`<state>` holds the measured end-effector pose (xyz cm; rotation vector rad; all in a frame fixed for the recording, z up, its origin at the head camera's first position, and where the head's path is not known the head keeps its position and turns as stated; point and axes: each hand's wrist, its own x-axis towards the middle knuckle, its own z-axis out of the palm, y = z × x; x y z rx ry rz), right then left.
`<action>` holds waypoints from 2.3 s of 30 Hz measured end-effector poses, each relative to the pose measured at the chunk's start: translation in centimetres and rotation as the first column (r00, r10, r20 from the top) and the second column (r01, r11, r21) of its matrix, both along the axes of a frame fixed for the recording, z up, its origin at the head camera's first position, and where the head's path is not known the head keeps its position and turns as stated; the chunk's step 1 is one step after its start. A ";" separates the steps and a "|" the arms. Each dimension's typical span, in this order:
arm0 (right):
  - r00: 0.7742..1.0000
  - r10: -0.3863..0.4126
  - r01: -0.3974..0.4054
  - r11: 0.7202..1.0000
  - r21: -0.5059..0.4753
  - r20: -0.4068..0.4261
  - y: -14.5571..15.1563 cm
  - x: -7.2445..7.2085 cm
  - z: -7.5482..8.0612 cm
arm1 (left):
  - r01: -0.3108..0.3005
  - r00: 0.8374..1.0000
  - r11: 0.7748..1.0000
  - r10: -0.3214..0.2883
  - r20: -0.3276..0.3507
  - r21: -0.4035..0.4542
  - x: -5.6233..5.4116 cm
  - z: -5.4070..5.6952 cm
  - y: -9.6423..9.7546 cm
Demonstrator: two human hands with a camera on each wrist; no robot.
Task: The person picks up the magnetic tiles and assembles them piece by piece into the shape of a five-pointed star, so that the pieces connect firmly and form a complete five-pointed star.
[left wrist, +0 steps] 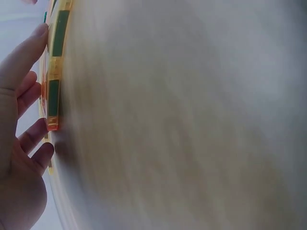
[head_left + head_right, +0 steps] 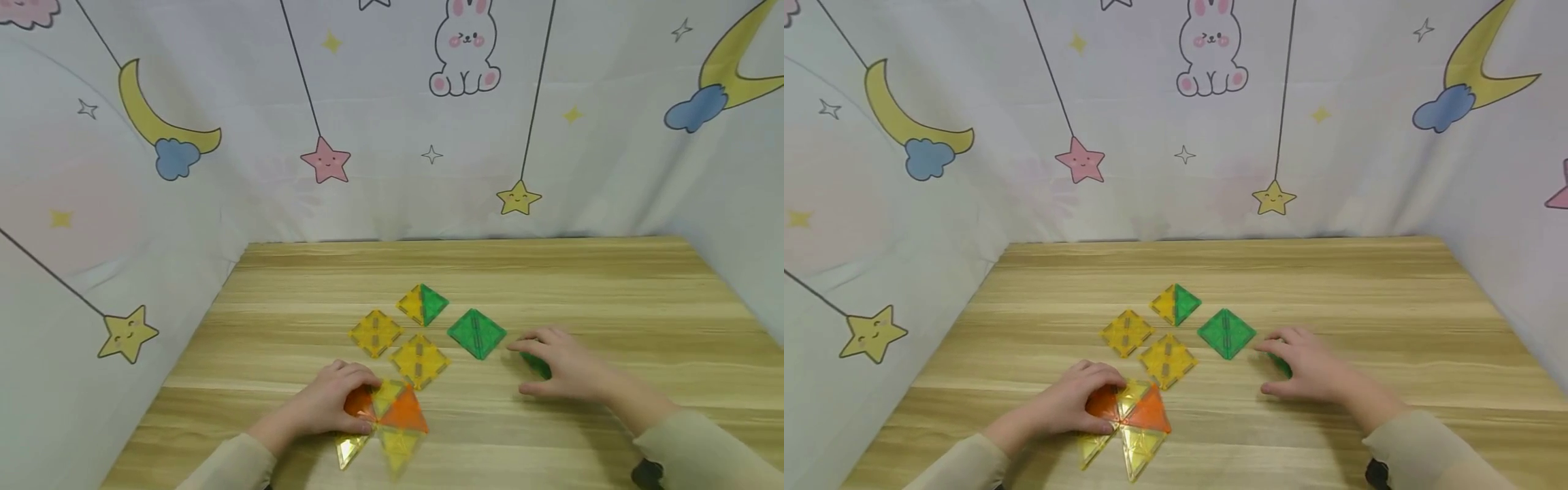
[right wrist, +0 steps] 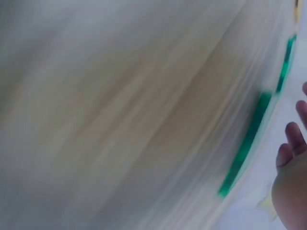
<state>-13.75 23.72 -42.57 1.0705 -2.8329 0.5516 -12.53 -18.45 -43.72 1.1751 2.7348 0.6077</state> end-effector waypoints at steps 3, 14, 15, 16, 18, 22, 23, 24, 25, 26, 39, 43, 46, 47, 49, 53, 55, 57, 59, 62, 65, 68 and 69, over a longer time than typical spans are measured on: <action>0.996 0.089 -0.089 0.996 0.004 0.006 -2.5 -0.4 0.3 | 0.000 1.000 1.000 0.000 -0.003 -0.011 0.0 0.0 0.4; 0.959 0.230 -0.225 0.973 -0.047 0.166 -7.9 0.4 0.0 | -0.019 1.000 0.996 0.018 -0.013 -0.091 0.6 0.1 4.0; 0.957 0.236 -0.230 0.972 -0.051 0.168 -8.0 0.7 -0.2 | -0.021 1.000 0.995 0.018 -0.025 -0.098 0.6 0.0 4.3; 0.954 0.244 -0.238 0.970 -0.057 0.171 -8.0 0.9 -0.3 | -0.021 0.999 0.995 0.018 -0.034 -0.102 0.7 -0.1 4.6; 0.950 0.256 -0.248 0.967 -0.064 0.178 -8.0 1.4 -0.7 | -0.021 0.999 0.994 0.017 -0.043 -0.103 0.8 -0.2 5.2; 0.946 0.276 -0.269 0.961 -0.066 0.170 -7.7 1.8 -1.4 | -0.011 0.999 0.995 0.007 -0.044 -0.096 0.9 -0.5 6.4; 0.946 0.274 -0.266 0.962 -0.067 0.173 -7.5 1.8 -1.5 | -0.007 0.999 0.996 0.003 -0.044 -0.094 0.9 -0.6 6.8; 0.946 0.267 -0.259 0.964 -0.067 0.182 -7.4 1.8 -1.6 | -0.002 0.999 0.996 -0.002 -0.050 -0.091 0.9 -0.6 7.1; 0.948 0.259 -0.251 0.966 -0.066 0.187 -7.2 1.8 -1.7 | 0.001 0.998 0.996 -0.006 -0.055 -0.089 0.9 -0.6 7.4; 0.950 0.249 -0.241 0.968 -0.063 0.189 -7.1 1.9 -1.8 | 0.004 0.998 0.996 -0.010 -0.065 -0.088 0.9 -0.7 7.8; 0.970 0.180 -0.174 0.984 -0.050 0.163 -5.0 2.5 -1.9 | 0.034 0.994 0.990 -0.047 -0.097 -0.134 0.5 -0.5 10.4; 0.975 0.193 -0.186 0.980 -0.068 0.111 -4.3 2.7 -2.1 | 0.068 0.992 0.990 -0.081 -0.101 -0.125 0.4 -0.4 10.9; 0.975 0.201 -0.194 0.978 -0.074 0.093 -3.8 2.9 -2.2 | 0.093 0.990 0.991 -0.102 -0.096 -0.097 0.3 -0.2 10.9; 0.975 0.201 -0.195 0.978 -0.074 0.092 -3.6 3.0 -2.2 | 0.088 0.991 0.992 -0.097 -0.097 -0.087 0.2 -0.2 10.8; 0.975 0.201 -0.195 0.979 -0.068 0.096 -3.4 3.1 -2.1 | 0.052 0.992 0.996 -0.059 -0.108 -0.065 -0.1 0.0 10.3; 0.976 0.173 -0.166 0.984 -0.057 0.135 -3.4 3.0 -1.7 | -0.099 0.988 0.995 0.097 -0.120 -0.012 -1.7 0.1 8.2; 0.974 0.165 -0.159 0.986 -0.052 0.152 -3.8 2.6 -1.4 | -0.163 0.980 0.987 0.162 -0.112 0.006 -2.6 0.0 7.0; 0.972 0.165 -0.160 0.986 -0.045 0.168 -4.5 1.9 -1.1 | -0.201 0.975 0.979 0.202 -0.089 0.017 -3.4 -0.2 5.8; 0.968 0.168 -0.165 0.986 -0.032 0.187 -5.4 1.2 -0.8 | -0.216 0.974 0.976 0.217 -0.067 0.028 -4.0 -0.4 4.9; 0.961 0.157 -0.161 0.987 -0.002 0.229 -6.9 0.0 -0.5 | -0.211 0.977 0.976 0.213 -0.028 0.048 -4.7 -0.5 4.1; 0.955 0.145 -0.159 0.987 0.032 0.257 -8.7 -1.1 -0.3 | -0.198 0.980 0.979 0.199 -0.012 0.042 -5.2 -0.6 3.7; 0.954 0.152 -0.175 0.982 0.068 0.257 -10.3 -2.1 0.0 | -0.191 0.982 0.982 0.191 0.006 0.007 -5.6 -0.5 3.6; 0.954 0.160 -0.186 0.979 0.079 0.254 -10.8 -2.3 0.1 | -0.188 0.982 0.982 0.188 0.015 -0.005 -5.8 -0.4 3.5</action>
